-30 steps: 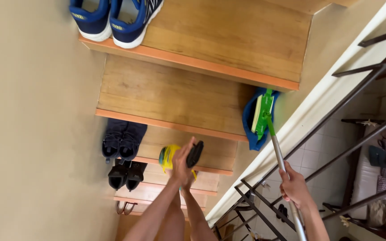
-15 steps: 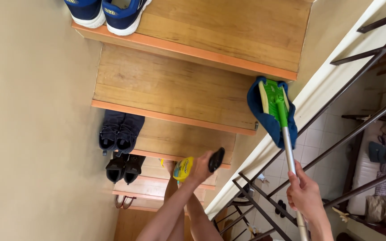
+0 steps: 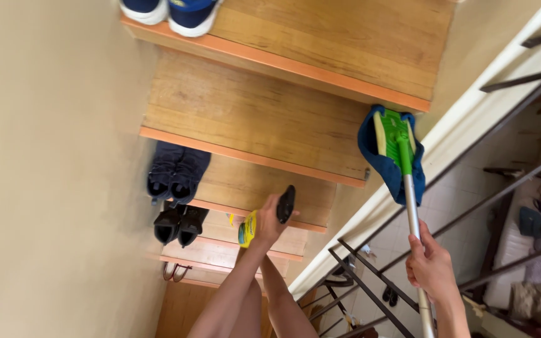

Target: Mopping wooden stairs using a spray bottle and a flat mop.

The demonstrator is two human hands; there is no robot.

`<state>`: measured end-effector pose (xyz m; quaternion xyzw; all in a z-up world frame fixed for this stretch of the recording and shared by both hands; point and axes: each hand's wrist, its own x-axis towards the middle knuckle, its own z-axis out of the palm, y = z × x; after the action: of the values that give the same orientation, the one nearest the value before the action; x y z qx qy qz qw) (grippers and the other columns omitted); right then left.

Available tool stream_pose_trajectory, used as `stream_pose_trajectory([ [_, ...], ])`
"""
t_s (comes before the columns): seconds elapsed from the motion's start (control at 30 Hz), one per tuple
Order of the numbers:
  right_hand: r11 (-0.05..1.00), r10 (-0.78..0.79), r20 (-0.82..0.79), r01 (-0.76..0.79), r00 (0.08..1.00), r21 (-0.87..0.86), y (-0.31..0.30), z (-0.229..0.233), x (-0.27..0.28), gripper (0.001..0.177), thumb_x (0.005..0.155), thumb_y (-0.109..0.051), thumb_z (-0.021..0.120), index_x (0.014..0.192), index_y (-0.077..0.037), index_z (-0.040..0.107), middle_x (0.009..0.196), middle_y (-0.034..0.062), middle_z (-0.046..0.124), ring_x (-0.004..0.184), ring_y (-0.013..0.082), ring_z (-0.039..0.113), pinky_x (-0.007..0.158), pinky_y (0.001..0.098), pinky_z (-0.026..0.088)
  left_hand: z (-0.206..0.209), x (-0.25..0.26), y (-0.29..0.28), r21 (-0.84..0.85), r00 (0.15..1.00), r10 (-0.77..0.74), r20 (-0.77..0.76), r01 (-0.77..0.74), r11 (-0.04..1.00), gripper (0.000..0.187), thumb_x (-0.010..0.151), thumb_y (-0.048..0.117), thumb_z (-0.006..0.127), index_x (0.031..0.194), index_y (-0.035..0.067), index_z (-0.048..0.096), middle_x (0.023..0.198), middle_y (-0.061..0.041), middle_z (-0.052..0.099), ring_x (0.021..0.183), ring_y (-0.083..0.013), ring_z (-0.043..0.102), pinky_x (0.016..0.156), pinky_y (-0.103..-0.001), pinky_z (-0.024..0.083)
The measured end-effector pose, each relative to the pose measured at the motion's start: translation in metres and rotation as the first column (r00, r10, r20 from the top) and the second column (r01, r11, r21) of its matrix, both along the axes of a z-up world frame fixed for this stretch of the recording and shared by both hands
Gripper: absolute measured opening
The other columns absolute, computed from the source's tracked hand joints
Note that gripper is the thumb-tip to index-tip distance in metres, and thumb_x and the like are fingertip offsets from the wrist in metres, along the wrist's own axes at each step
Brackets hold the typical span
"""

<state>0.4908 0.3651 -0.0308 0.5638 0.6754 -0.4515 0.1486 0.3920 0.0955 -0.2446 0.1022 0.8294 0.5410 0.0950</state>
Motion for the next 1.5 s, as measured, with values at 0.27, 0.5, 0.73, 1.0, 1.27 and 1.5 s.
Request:
stream_pose_trajectory([
  [0.27,1.0,0.027,0.006,-0.027,1.0,0.012,0.008,-0.053,-0.014,0.054,0.104,-0.021,0.051,0.158,-0.021,0.044,0.053,0.0074,0.042,0.041,0.0157,0.035,0.038,0.035,0.031,-0.01,-0.022,-0.066,-0.113,0.971,0.24,-0.001,-0.239,0.965,0.046,0.071,0.007,0.081,0.113,0.005,0.064,0.099,-0.021,0.069,0.088,-0.0449,0.067,0.071,-0.048,0.054],
  [0.5,0.992,0.069,0.003,-0.068,0.998,-0.104,0.035,-0.151,-0.051,0.054,0.105,-0.019,0.049,0.158,-0.016,0.041,0.056,0.0069,0.045,0.042,0.0158,0.038,0.038,0.0337,0.032,0.003,-0.057,-0.11,-0.095,0.908,0.417,-0.02,-0.417,0.904,0.031,0.083,0.014,0.08,0.108,0.005,0.065,0.094,-0.019,0.07,0.081,-0.0412,0.069,0.068,-0.045,0.054],
  [0.73,0.98,0.043,0.112,-0.02,0.993,-0.198,0.022,-0.177,-0.058,0.06,0.104,-0.019,0.051,0.161,-0.021,0.031,0.055,0.0095,0.045,0.042,0.0172,0.035,0.038,0.0352,0.029,-0.02,-0.093,-0.153,-0.108,0.849,0.516,-0.111,-0.526,0.843,0.036,0.076,0.015,0.081,0.104,-0.001,0.064,0.086,-0.022,0.067,0.075,-0.0425,0.065,0.065,-0.046,0.052],
  [1.0,0.813,0.282,-0.265,-0.376,0.922,-0.445,-0.121,-0.166,-0.148,0.063,0.095,-0.012,0.052,0.156,-0.021,0.042,0.056,-0.0049,0.042,0.032,0.0116,0.04,0.031,0.0328,0.035,-0.007,-0.108,-0.194,-0.165,0.809,0.569,-0.148,-0.587,0.792,0.03,0.087,0.018,0.082,0.101,-0.003,0.065,0.088,-0.023,0.066,0.08,-0.0443,0.063,0.07,-0.045,0.052],
  [1.27,0.616,0.378,-0.351,-0.516,0.857,-0.595,-0.293,-0.219,-0.293,0.041,0.107,-0.022,0.047,0.146,-0.014,0.052,0.049,-0.0007,0.044,0.034,0.0101,0.042,0.031,0.0296,0.033,0.003,-0.082,-0.214,-0.129,0.752,0.637,-0.169,-0.658,0.742,0.04,0.081,0.015,0.086,0.113,-0.002,0.067,0.098,-0.019,0.069,0.084,-0.0358,0.069,0.076,-0.04,0.055],
  [1.5,0.583,0.113,-0.291,-0.301,0.95,-0.755,-0.229,-0.248,-0.228,0.019,0.108,-0.026,0.049,0.121,-0.012,0.053,0.05,-0.0008,0.04,0.037,0.0108,0.042,0.032,0.0295,0.031,-0.008,-0.056,-0.188,-0.129,0.778,0.626,-0.058,-0.627,0.768,0.038,0.081,0.015,0.088,0.108,-0.001,0.069,0.087,-0.012,0.069,0.071,-0.0248,0.066,0.067,-0.035,0.052],
])
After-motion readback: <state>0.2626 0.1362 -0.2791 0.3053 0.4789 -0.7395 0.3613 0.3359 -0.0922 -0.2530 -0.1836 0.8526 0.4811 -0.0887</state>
